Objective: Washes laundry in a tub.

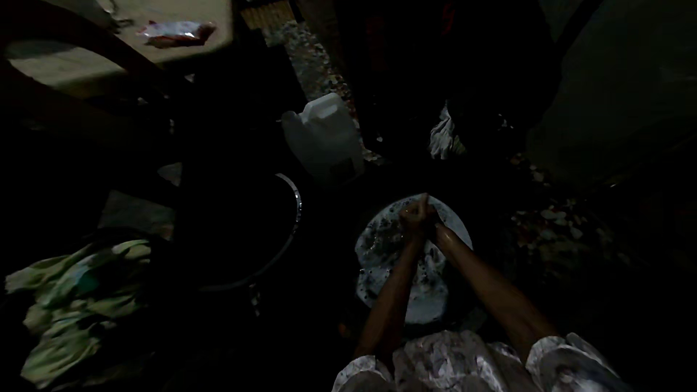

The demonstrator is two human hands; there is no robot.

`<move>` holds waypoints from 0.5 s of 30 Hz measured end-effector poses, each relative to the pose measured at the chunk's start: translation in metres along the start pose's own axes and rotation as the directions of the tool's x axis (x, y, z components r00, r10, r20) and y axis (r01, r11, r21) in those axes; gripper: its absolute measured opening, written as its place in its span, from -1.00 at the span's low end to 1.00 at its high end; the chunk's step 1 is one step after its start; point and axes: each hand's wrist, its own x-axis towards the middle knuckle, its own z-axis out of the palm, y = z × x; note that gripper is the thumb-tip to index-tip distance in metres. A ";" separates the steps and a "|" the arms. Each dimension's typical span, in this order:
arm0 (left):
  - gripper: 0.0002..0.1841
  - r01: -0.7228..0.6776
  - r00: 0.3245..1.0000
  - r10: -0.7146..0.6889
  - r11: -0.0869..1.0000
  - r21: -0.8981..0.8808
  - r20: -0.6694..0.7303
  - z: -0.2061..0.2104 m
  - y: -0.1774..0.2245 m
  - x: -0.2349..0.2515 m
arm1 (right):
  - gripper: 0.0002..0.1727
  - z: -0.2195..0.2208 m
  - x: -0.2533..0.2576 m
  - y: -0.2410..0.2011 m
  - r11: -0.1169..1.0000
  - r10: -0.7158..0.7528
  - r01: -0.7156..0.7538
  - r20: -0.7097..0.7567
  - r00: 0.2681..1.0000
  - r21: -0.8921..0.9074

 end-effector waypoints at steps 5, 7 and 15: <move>-0.46 0.405 0.909 -0.378 0.899 0.167 -0.175 -0.068 -0.068 0.062 | -0.57 -0.015 0.023 -0.004 0.988 0.005 -0.024 0.119 0.993 0.153; -0.42 0.496 0.846 -0.460 0.864 0.081 -0.270 -0.103 -0.099 0.059 | -0.60 -0.034 0.035 -0.004 0.997 -0.069 0.065 0.174 0.982 0.027; -0.58 0.543 0.821 -0.509 0.836 0.076 -0.259 -0.094 -0.142 -0.019 | -0.48 -0.044 0.075 0.042 0.734 0.125 0.025 0.172 0.977 -0.679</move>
